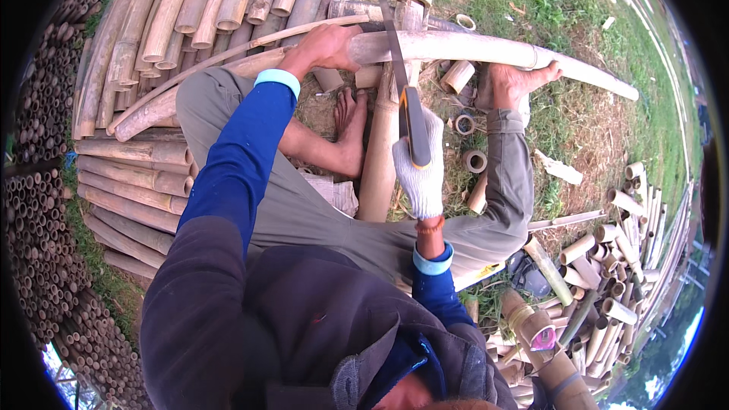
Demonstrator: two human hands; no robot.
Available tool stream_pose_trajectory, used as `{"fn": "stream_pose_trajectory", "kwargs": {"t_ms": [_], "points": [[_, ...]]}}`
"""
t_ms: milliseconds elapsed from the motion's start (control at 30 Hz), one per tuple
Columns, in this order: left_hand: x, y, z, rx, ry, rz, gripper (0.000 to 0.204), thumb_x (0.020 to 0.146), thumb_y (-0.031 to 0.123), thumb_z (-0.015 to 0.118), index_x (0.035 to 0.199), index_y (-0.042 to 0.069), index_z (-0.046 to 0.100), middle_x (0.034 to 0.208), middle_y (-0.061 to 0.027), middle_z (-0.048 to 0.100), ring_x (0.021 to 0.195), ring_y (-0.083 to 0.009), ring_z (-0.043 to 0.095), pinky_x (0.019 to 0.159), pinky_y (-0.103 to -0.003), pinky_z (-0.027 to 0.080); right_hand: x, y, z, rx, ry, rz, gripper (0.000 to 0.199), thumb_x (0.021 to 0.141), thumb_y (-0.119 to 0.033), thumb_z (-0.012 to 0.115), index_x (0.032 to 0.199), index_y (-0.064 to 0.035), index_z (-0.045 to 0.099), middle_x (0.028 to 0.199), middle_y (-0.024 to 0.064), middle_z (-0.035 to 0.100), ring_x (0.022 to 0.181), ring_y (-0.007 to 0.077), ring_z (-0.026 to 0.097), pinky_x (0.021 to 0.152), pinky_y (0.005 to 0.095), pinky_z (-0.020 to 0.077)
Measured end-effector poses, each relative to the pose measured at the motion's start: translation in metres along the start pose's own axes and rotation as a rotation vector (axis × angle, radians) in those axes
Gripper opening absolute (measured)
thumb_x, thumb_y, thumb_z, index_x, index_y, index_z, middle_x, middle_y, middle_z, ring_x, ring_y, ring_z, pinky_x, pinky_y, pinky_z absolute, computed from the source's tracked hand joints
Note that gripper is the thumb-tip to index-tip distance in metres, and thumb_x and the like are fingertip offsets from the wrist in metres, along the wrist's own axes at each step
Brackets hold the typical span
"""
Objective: The person sits on the ground and uses a hand saw to cut long bamboo poles into shorter sections. They position each pole on a wooden support, saw through it, and then place the cut pieces into a nearby stack.
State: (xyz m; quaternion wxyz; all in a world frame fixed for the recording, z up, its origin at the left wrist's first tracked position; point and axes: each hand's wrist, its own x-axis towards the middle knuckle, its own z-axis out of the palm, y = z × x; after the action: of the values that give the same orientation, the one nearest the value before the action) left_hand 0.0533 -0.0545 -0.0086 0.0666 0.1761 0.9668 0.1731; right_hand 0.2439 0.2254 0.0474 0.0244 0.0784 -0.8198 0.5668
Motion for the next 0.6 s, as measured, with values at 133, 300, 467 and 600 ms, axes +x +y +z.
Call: {"fn": "stream_pose_trajectory", "kwargs": {"t_ms": [133, 300, 467, 600], "points": [[-0.002, 0.009, 0.0, -0.018, -0.048, -0.034, 0.086, 0.071, 0.044, 0.093, 0.142, 0.004, 0.065, 0.109, -0.0285, 0.079, 0.11, -0.0467, 0.075, 0.099, -0.053, 0.059, -0.161, -0.057, -0.052, -0.033, -0.026, 0.357, 0.069, 0.088, 0.005, 0.06, 0.156, 0.0013, 0.048, 0.133, 0.015, 0.058, 0.1, 0.0218, 0.062, 0.103, 0.0396, 0.0534], [0.024, 0.039, 0.009, -0.003, -0.054, -0.024, 0.079, 0.073, 0.041, 0.09, 0.138, 0.002, 0.067, 0.108, -0.0267, 0.08, 0.107, -0.0441, 0.077, 0.099, -0.053, 0.06, -0.07, -0.029, -0.039, -0.176, 0.019, 0.103, 0.061, 0.09, 0.004, 0.06, 0.15, 0.0017, 0.05, 0.133, 0.0173, 0.061, 0.115, 0.0265, 0.066, 0.109, 0.0391, 0.0513], [0.002, 0.013, 0.002, 0.032, 0.011, -0.029, 0.081, 0.071, 0.042, 0.091, 0.139, 0.004, 0.067, 0.108, -0.0247, 0.08, 0.106, -0.0444, 0.077, 0.096, -0.053, 0.06, 0.066, 0.005, 0.003, 0.032, -0.017, 0.033, 0.047, 0.097, -0.002, 0.068, 0.142, -0.0007, 0.055, 0.125, 0.0154, 0.063, 0.111, 0.0269, 0.064, 0.103, 0.0355, 0.0511], [0.004, -0.008, 0.001, -0.031, 0.048, 0.013, 0.082, 0.07, 0.042, 0.092, 0.138, 0.003, 0.068, 0.108, -0.0261, 0.08, 0.106, -0.0444, 0.077, 0.096, -0.054, 0.06, -0.042, 0.001, -0.015, -0.191, -0.007, -0.037, 0.065, 0.09, 0.005, 0.062, 0.153, 0.0015, 0.049, 0.138, 0.0192, 0.058, 0.125, 0.0294, 0.06, 0.114, 0.0398, 0.0472]]}}
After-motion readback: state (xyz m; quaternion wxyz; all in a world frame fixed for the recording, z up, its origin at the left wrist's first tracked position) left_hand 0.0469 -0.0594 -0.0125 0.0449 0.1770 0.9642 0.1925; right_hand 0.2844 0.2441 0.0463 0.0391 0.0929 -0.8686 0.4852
